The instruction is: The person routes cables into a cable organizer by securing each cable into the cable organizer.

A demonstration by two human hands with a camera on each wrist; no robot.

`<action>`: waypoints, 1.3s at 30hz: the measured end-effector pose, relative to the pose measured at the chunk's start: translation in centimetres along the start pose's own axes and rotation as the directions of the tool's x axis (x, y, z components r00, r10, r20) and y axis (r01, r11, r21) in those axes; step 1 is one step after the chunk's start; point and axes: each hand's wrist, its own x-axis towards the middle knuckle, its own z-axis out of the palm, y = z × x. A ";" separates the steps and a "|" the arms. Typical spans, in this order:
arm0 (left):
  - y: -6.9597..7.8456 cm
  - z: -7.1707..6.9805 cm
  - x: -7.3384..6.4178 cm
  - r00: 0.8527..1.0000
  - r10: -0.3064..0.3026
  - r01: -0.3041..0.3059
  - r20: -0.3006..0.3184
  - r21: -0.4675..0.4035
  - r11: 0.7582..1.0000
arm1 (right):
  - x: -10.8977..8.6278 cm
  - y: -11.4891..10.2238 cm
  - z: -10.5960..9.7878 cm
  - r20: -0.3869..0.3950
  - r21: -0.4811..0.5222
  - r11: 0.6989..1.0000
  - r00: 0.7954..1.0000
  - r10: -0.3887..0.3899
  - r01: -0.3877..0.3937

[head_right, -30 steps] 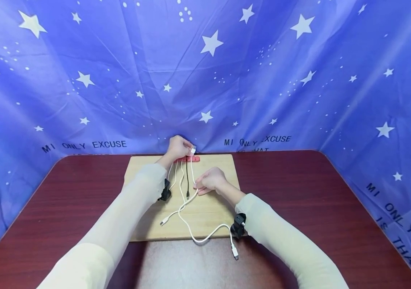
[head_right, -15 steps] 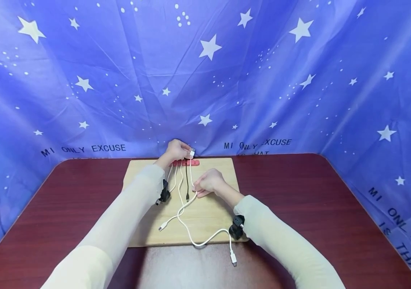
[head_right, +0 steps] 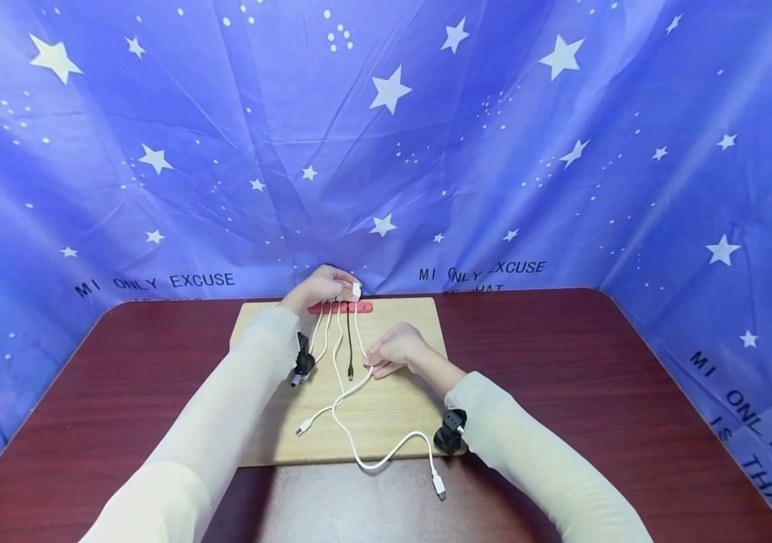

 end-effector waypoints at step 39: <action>0.4 1.1 0.4 0.987 -0.137 0.131 -0.081 -0.070 0.989 | -1.0 0.2 0.9 -0.070 0.118 0.992 0.997 0.045 -0.037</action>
